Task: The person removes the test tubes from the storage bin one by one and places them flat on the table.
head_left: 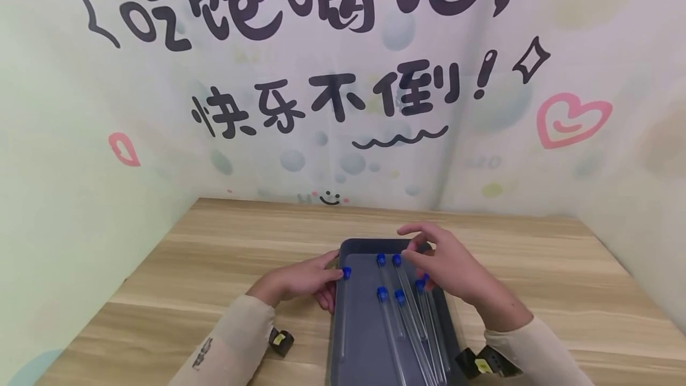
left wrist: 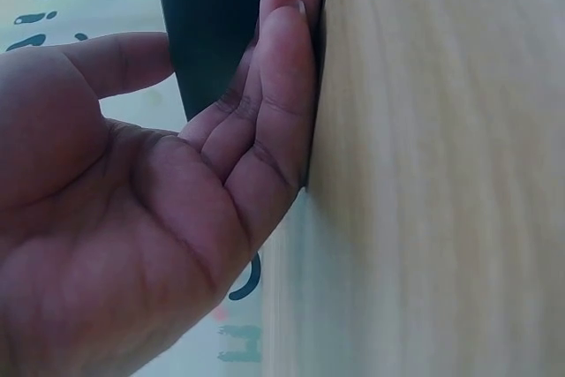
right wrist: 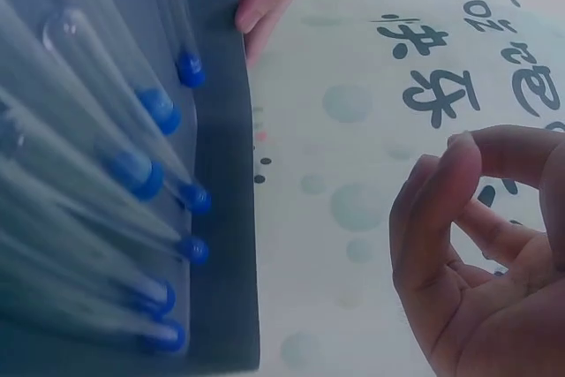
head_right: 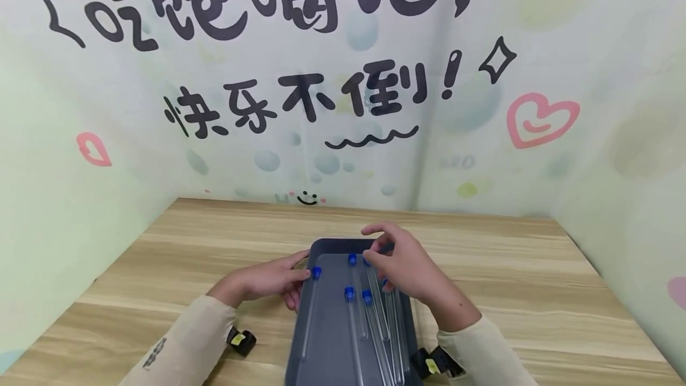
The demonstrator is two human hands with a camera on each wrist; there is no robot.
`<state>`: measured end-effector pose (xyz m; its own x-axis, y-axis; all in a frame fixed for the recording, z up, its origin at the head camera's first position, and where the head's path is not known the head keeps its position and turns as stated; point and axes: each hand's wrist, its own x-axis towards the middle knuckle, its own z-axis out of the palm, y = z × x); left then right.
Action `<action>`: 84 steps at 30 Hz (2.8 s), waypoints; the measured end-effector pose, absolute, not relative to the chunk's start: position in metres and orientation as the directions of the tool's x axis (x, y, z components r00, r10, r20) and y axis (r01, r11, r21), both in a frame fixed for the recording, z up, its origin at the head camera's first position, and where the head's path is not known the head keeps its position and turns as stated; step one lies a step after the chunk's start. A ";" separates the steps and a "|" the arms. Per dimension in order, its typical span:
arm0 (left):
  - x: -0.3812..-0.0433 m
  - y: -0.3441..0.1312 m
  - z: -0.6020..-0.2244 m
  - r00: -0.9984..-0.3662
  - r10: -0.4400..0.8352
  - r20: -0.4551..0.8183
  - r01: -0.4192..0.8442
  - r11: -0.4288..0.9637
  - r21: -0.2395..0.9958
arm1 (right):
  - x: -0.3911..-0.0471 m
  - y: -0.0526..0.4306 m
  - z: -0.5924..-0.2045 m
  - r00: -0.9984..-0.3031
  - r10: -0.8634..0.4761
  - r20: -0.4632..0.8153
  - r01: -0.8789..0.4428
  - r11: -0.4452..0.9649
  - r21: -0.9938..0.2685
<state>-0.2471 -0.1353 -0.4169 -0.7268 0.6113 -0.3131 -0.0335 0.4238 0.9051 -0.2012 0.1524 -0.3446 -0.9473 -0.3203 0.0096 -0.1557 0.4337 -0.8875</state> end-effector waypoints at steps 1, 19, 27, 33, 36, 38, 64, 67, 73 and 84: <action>-0.247 -0.135 -0.417 -0.727 0.612 -0.313 -0.032 0.426 0.904 | -0.201 0.151 -0.345 -0.946 -0.324 0.008 -0.155 0.431 -0.889; -0.249 -0.133 -0.415 -0.717 0.624 -0.311 -0.039 0.410 0.911 | -0.208 0.117 -0.346 -0.943 -0.332 0.032 -0.150 0.336 -0.930; -0.248 -0.135 -0.415 -0.719 0.623 -0.309 -0.032 0.415 0.909 | -0.211 0.103 -0.362 -0.926 -0.377 0.000 -0.134 0.329 -0.935; -0.248 -0.139 -0.417 -0.716 0.621 -0.318 -0.064 0.396 0.916 | -0.212 0.093 -0.373 -0.920 -0.392 -0.024 -0.114 0.325 -0.939; -0.249 -0.139 -0.419 -0.716 0.620 -0.320 -0.078 0.384 0.920 | -0.212 0.092 -0.377 -0.915 -0.401 -0.035 -0.102 0.315 -0.944; -0.249 -0.138 -0.419 -0.714 0.623 -0.319 -0.081 0.378 0.922 | -0.212 0.091 -0.380 -0.912 -0.408 -0.047 -0.086 0.302 -0.949; -0.253 -0.139 -0.419 -0.713 0.631 -0.305 -0.071 0.369 0.927 | -0.216 0.085 -0.399 -0.846 -0.497 -0.194 0.094 0.220 -0.971; -0.252 -0.139 -0.419 -0.712 0.630 -0.311 -0.079 0.368 0.926 | -0.216 0.085 -0.401 -0.841 -0.503 -0.200 0.100 0.220 -0.970; -0.251 -0.140 -0.419 -0.709 0.630 -0.316 -0.080 0.373 0.924 | -0.214 0.085 -0.401 -0.826 -0.521 -0.217 0.128 0.201 -0.971; -0.250 -0.139 -0.416 -0.707 0.632 -0.318 -0.082 0.374 0.924 | -0.214 0.086 -0.402 -0.806 -0.533 -0.255 0.188 0.178 -0.966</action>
